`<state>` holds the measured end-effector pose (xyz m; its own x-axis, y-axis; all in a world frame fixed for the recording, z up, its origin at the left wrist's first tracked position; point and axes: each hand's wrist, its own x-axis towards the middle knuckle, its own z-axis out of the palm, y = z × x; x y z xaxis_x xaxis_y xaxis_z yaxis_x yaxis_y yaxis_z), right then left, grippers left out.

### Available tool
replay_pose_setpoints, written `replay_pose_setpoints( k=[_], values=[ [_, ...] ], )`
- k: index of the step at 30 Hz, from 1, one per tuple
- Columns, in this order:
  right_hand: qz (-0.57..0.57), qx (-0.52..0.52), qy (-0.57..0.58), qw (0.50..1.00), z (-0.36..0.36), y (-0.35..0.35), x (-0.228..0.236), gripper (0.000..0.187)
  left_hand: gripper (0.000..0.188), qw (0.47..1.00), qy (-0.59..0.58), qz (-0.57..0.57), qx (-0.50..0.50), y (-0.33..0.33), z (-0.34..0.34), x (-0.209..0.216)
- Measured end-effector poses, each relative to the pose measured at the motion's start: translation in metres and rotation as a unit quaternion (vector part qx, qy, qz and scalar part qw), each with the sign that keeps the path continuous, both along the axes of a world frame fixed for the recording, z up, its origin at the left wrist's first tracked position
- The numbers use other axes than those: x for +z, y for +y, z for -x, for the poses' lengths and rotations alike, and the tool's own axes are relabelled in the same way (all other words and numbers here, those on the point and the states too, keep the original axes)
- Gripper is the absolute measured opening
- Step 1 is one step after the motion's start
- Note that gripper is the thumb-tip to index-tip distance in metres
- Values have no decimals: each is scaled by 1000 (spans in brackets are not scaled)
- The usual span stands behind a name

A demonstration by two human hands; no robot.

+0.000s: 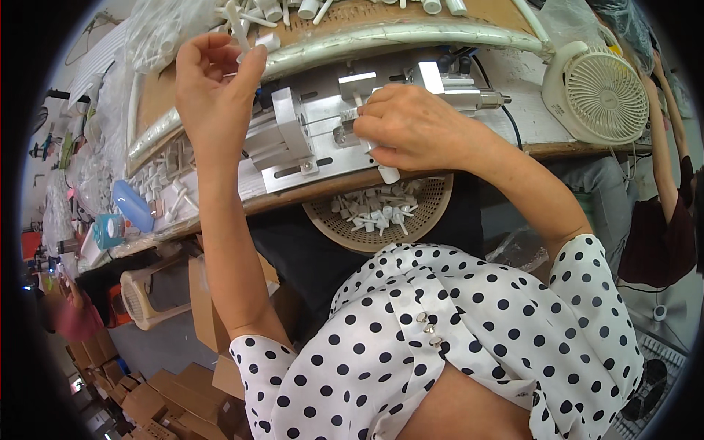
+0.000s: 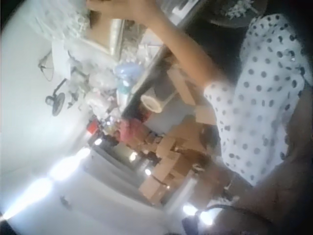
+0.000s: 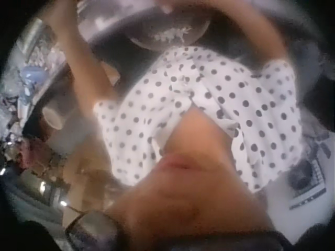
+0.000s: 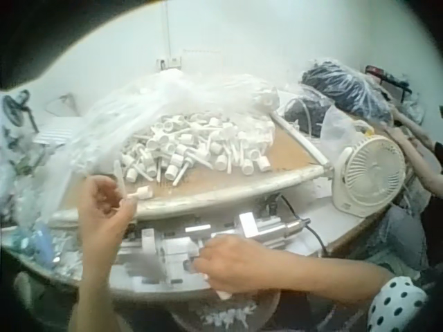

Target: Assembling small plastic sprayer components using a pneumatic assembly jig.

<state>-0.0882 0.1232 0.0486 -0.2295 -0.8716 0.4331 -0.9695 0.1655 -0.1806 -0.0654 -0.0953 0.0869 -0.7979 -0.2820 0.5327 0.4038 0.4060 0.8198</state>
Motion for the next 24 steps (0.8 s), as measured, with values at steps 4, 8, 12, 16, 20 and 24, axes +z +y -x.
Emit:
replay_pose_setpoints(
  k=[4, 8, 12, 16, 20, 24],
  values=[
    [-7, 3, -8, 1000, 1, -1, 3, 14, 29, 995, -5, -95, -30, 7, -25, -10],
    [5, 6, -6, 1000, 1, -2, 2, 13, 27, 989, -19, -146, -25, 13, -41, -19],
    [15, 5, 2, 1000, 0, -2, -1, 14, 24, 983, -31, -180, -32, 16, -52, -25],
    [16, -2, -3, 1000, 1, 1, -2, 14, 21, 976, -36, -207, -51, 22, -57, -33],
    [28, 5, -7, 1000, -1, -2, -2, 14, 20, 975, -38, -216, -42, 25, -67, -39],
    [27, 3, 1, 1000, 1, -3, -3, 13, 16, 973, -50, -223, -42, 34, -71, -43]
  ],
)
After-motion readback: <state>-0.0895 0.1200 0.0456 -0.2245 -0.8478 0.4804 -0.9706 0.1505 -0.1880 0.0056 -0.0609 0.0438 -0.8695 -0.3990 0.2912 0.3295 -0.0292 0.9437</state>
